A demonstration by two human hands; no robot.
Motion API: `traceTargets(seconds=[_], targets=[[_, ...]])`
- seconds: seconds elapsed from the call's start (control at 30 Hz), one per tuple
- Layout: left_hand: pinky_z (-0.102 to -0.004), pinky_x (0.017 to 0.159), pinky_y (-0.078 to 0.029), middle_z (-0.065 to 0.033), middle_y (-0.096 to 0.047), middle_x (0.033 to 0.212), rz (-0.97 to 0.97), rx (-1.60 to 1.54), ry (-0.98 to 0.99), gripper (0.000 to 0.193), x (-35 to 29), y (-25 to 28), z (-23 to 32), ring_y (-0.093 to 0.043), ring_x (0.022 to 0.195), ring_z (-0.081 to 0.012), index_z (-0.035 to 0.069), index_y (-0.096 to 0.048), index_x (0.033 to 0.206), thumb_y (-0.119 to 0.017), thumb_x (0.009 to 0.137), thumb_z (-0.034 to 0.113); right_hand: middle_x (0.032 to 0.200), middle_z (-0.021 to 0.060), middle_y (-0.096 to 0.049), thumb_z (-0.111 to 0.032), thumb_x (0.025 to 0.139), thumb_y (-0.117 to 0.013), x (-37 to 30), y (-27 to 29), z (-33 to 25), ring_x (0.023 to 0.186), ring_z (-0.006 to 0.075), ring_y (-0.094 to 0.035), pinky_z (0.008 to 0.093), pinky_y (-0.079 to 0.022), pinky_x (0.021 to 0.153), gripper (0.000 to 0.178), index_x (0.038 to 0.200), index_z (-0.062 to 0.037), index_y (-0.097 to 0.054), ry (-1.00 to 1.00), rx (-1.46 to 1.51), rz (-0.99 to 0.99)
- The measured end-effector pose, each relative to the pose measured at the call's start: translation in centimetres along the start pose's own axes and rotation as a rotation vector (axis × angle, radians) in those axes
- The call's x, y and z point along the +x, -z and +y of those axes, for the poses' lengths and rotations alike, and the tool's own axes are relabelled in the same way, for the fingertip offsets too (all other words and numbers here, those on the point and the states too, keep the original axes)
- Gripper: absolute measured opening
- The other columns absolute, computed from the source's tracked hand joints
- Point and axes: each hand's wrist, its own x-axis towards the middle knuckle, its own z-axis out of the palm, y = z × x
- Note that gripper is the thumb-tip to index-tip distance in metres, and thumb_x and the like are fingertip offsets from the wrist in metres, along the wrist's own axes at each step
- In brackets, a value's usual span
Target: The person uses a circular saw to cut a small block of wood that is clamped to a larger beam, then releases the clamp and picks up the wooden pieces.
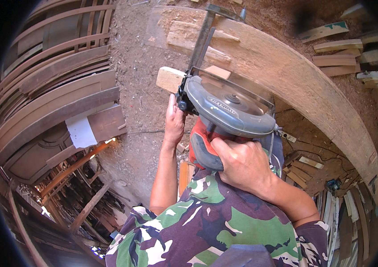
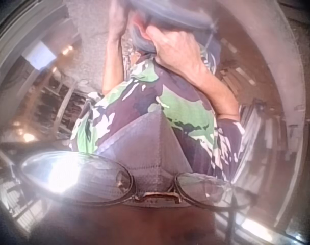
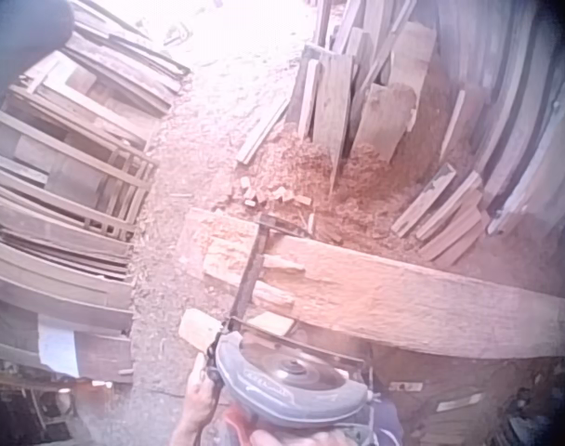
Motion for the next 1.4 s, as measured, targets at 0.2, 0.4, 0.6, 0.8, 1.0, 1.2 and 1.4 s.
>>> traceTargets(seconds=[0.2, 0.4, 0.6, 0.8, 1.0, 1.2, 1.4], targets=[[-0.0235, 0.084, -0.047, -0.0014, -0.06, 0.133, 0.033, 0.011, -0.001, 0.064, 0.1, 1.7, -1.1, -0.054, 0.1, -0.0064, -0.004, -0.023, 0.167, -0.052, 0.116, 0.021, 0.072, 0.0149, -0.068, -0.005, 0.066, -0.077, 0.7, -0.6, -0.3, 0.069, 0.0382, -0.071, 0.0489, -0.056, 0.061, 0.03, 0.09, -0.0071, -0.06, 0.033, 0.004, 0.029], [-0.0395, 0.115, -0.05, -0.0123, -0.052, 0.153, 0.025, 0.036, 0.019, 0.053, 0.2, 2.0, 0.2, -0.058, 0.137, -0.0213, 0.002, -0.027, 0.166, -0.041, 0.118, 0.021, 0.072, 0.0147, -0.068, -0.005, 0.066, -0.078, 1.5, -1.1, -0.8, 0.069, 0.0378, -0.071, 0.0485, -0.056, 0.06, 0.03, 0.091, -0.0068, -0.06, 0.006, -0.011, 0.009], [-0.0353, 0.109, -0.051, -0.0114, -0.054, 0.152, 0.036, -0.001, 0.012, 0.057, 0.4, 1.9, 0.8, -0.06, 0.131, -0.018, 0.0, -0.024, 0.166, -0.043, 0.117, 0.021, 0.072, 0.0147, -0.068, -0.005, 0.066, -0.077, 2.0, -1.4, -1.0, 0.068, 0.0372, -0.071, 0.0477, -0.056, 0.06, 0.031, 0.092, -0.0068, -0.061, 0.017, -0.004, 0.009], [-0.024, 0.092, -0.052, -0.0064, -0.06, 0.144, 0.048, -0.043, 0.007, 0.063, 0.8, 2.1, 1.2, -0.062, 0.118, -0.0086, -0.001, -0.022, 0.168, -0.05, 0.116, 0.02, 0.071, 0.0146, -0.068, -0.004, 0.065, -0.077, 2.4, -1.7, -1.1, 0.067, 0.0366, -0.071, 0.0475, -0.056, 0.059, 0.032, 0.092, -0.007, -0.061, 0.027, -0.005, 0.03], [-0.0223, 0.087, -0.053, -0.0047, -0.063, 0.137, 0.05, -0.023, 0.004, 0.058, 1.2, 2.9, 1.4, -0.063, 0.112, -0.0071, 0.001, -0.027, 0.165, -0.049, 0.116, 0.021, 0.071, 0.0147, -0.068, -0.004, 0.065, -0.077, 3.1, -1.9, -1.5, 0.066, 0.037, -0.071, 0.0477, -0.056, 0.057, 0.032, 0.092, -0.007, -0.06, 0.015, -0.026, -0.02], [-0.0306, 0.103, -0.053, -0.0086, -0.06, 0.142, 0.03, -0.062, -0.055, 0.055, 1.9, 2.7, 2.5, -0.062, 0.126, -0.0145, 0.0, -0.03, 0.163, -0.049, 0.115, 0.02, 0.071, 0.0149, -0.068, -0.004, 0.066, -0.076, 4.1, -2.7, -1.4, 0.066, 0.0378, -0.071, 0.0485, -0.056, 0.057, 0.031, 0.093, -0.0067, -0.059, 0.043, -0.003, 0.002], [-0.0343, 0.111, -0.05, -0.0117, -0.054, 0.15, 0.036, -0.092, -0.033, 0.055, 2.9, 5.7, 1.6, -0.057, 0.136, -0.018, -0.002, -0.03, 0.162, -0.048, 0.115, 0.018, 0.073, 0.016, -0.069, -0.003, 0.068, -0.075, 5.7, -3.6, -2.3, 0.068, 0.038, -0.071, 0.048, -0.056, 0.059, 0.035, 0.1, -0.0058, -0.063, 0.039, -0.004, -0.005]])
